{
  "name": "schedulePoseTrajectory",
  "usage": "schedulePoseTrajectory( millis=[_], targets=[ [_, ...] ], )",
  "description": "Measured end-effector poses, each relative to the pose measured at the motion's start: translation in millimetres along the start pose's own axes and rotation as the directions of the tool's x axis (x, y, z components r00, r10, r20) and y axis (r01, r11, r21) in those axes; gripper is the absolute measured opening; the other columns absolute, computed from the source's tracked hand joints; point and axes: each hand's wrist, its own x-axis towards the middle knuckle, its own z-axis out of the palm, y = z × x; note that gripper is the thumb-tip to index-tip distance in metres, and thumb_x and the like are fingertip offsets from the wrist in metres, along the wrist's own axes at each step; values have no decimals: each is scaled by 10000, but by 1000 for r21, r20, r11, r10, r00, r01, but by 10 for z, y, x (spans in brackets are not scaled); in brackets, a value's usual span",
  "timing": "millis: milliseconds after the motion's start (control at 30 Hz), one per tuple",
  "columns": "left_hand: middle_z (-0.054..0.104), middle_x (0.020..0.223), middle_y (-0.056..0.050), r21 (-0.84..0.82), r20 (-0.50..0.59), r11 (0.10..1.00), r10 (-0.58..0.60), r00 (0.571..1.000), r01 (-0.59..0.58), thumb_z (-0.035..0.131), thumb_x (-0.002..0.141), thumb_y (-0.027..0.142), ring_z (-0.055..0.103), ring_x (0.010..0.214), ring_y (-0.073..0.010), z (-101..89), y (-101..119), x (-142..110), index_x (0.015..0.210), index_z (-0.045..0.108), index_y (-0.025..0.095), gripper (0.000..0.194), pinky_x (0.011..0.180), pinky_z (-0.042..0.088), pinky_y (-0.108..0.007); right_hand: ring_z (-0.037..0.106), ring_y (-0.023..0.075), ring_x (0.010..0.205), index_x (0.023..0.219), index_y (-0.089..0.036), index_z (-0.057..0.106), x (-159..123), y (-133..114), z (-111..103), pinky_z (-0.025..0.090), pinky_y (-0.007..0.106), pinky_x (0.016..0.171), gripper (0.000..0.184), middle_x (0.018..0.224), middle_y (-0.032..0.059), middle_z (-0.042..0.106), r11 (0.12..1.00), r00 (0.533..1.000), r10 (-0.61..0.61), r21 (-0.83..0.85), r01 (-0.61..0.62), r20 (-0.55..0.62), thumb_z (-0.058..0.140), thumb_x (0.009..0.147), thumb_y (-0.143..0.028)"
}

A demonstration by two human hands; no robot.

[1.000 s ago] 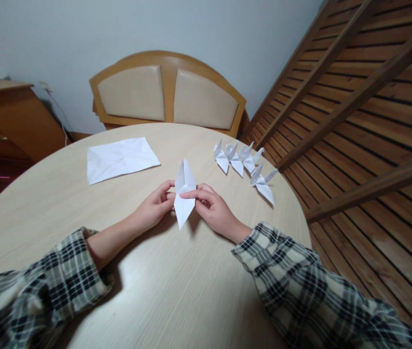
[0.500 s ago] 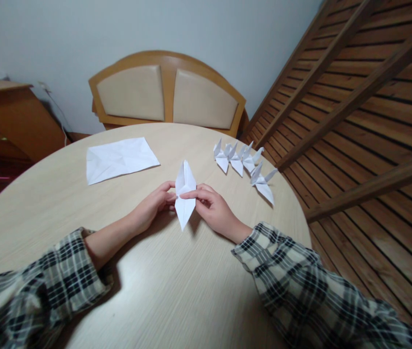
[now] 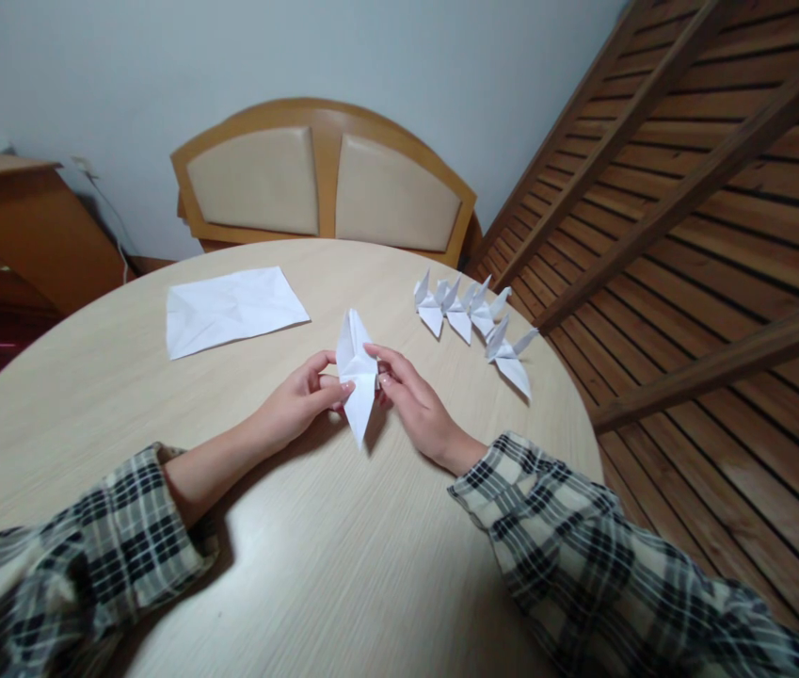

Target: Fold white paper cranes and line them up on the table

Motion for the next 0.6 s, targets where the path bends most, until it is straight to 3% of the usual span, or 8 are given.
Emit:
schedulePoseTrajectory(
  millis=[100,200,367,500,600],
  targets=[
    [629,620,35,28,-5,1000,9,1000,-8,699,801,331,506,530,-97,10,11,2,1041,502,177,346,543,370,-217,583,181,922,1386,-240,365,12,42,10,498,388,835,418,1049,67,586,996,998,59,75,-57,-33,406,981,-334],
    [609,597,50,38,9,999,21,1000,-21,696,806,319,501,528,-92,19,15,1,1021,487,180,330,542,369,-213,580,161,815,1354,-213,361,41,89,30,499,351,766,475,962,45,576,991,994,95,103,-89,-54,499,941,-405],
    [578,595,61,42,29,998,38,999,-39,697,802,322,504,525,-90,31,8,4,995,476,184,325,535,370,-217,571,161,844,1021,-197,548,65,95,41,479,324,757,263,944,44,607,993,993,117,-1,-118,-31,553,907,-433],
    [584,612,58,43,38,998,47,998,-49,696,801,328,506,543,-90,25,-1,7,995,475,184,327,544,379,-215,540,163,807,850,-192,553,62,90,28,458,319,726,237,843,27,583,984,994,93,-148,-100,-52,532,916,-418],
    [587,626,54,40,48,998,55,997,-57,687,813,329,508,554,-91,14,-13,10,999,481,185,313,553,386,-216,527,165,795,820,-201,529,63,98,31,452,311,701,226,812,20,563,984,995,79,-158,-88,-58,524,919,-404]
  ],
)
